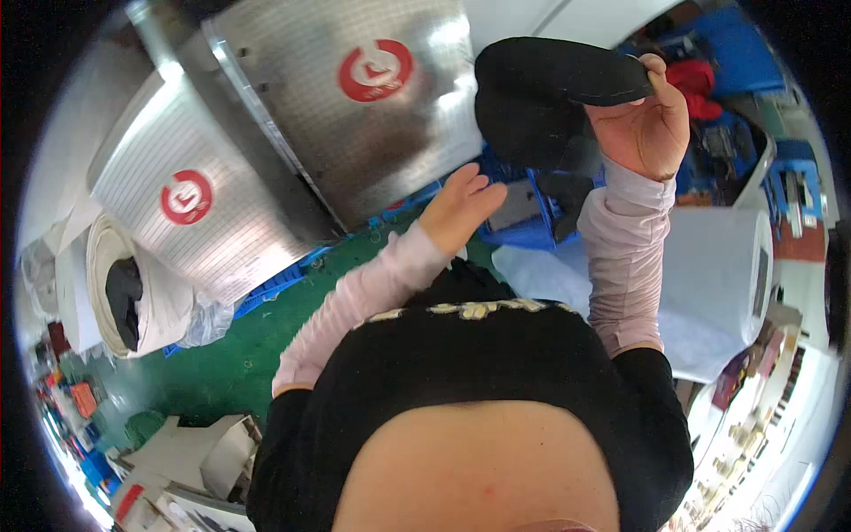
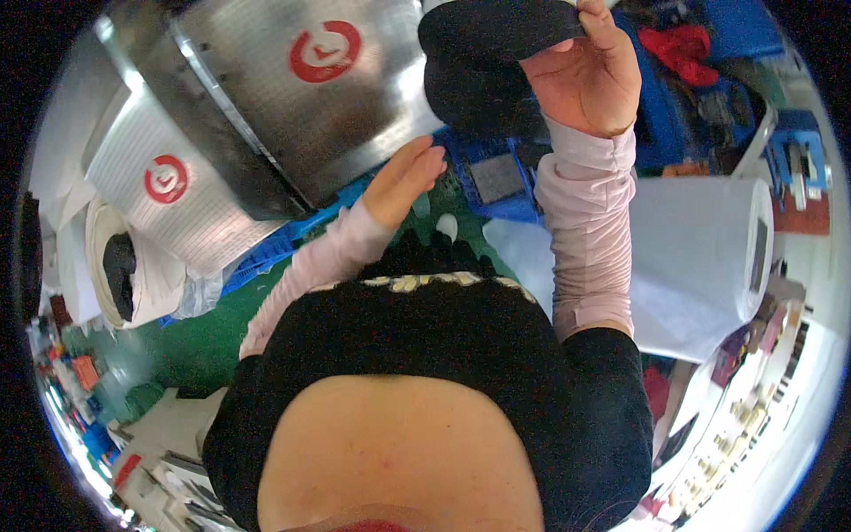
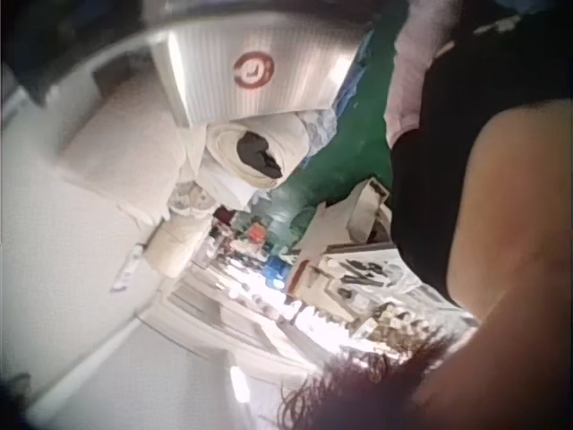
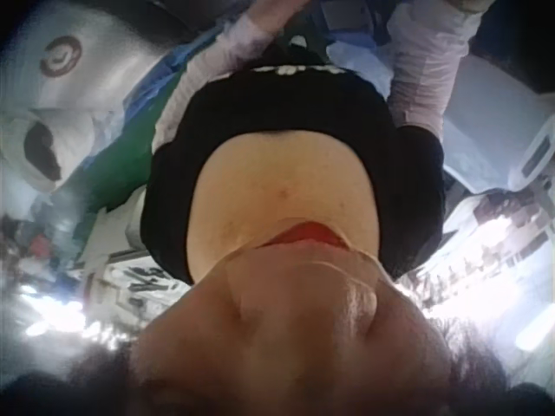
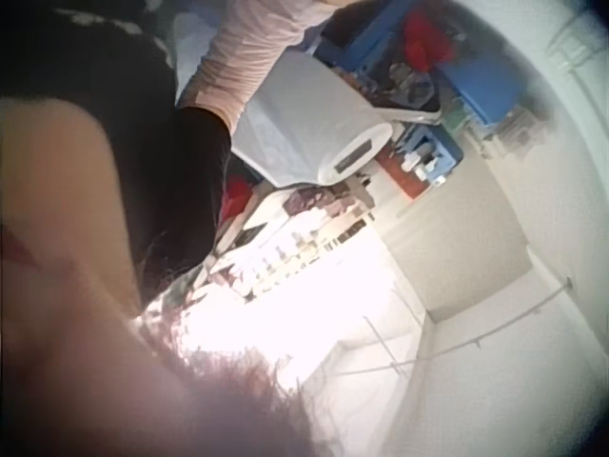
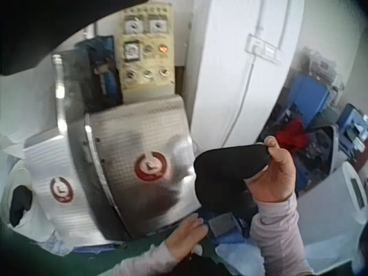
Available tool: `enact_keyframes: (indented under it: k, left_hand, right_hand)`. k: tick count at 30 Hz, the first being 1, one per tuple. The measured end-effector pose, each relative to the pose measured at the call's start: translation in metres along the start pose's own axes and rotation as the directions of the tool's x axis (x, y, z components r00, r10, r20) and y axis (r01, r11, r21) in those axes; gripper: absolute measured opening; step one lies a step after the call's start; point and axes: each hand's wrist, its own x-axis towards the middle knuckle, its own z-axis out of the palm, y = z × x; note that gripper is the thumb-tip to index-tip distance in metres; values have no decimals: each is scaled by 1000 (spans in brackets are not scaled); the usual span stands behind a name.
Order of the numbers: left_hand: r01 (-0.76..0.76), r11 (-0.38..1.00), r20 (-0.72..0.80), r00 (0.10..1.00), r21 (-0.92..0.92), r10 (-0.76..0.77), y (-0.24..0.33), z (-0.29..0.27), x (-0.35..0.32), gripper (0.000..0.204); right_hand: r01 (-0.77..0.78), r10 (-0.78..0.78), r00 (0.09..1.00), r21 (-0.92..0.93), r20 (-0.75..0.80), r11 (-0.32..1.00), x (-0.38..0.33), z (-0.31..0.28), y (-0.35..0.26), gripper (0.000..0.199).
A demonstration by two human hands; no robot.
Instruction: Operating a dual-head pneumatic heat press to bond or shape shoe upper components.
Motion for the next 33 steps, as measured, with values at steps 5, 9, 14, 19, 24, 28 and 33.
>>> enact_keyframes:
  k: [5,9,14,19,24,28,33]
  left_hand:
    - [108,909,178,983,-402,-38,-49,39,57,34]
    - [-174,891,49,976,-420,214,-77,50,86,34]
    - [-37,936,193,975,-349,111,-100,52,108,41]
    - [290,926,432,887,-242,-165,-101,62,134,44]
    - [500,854,603,729,-144,-325,-92,75,158,46]
    - [507,853,605,720,-125,-339,-97,88,169,49]
    - [267,963,523,825,-30,-213,-103,98,178,51]
  right_hand:
    - [-103,111,994,398,2,912,-46,-71,-12,13]
    - [110,-46,971,266,-234,958,-89,-104,-12,18]
    - [87,67,836,252,-545,964,-156,-155,-9,54]
    - [-417,385,736,76,-557,906,-204,-208,-18,64]
    - [-637,201,614,-330,-763,696,-194,-221,-18,53]
    - [-413,162,822,-377,-546,829,-192,-235,-11,52]
    - [-243,225,784,47,-579,969,-188,-225,9,44]
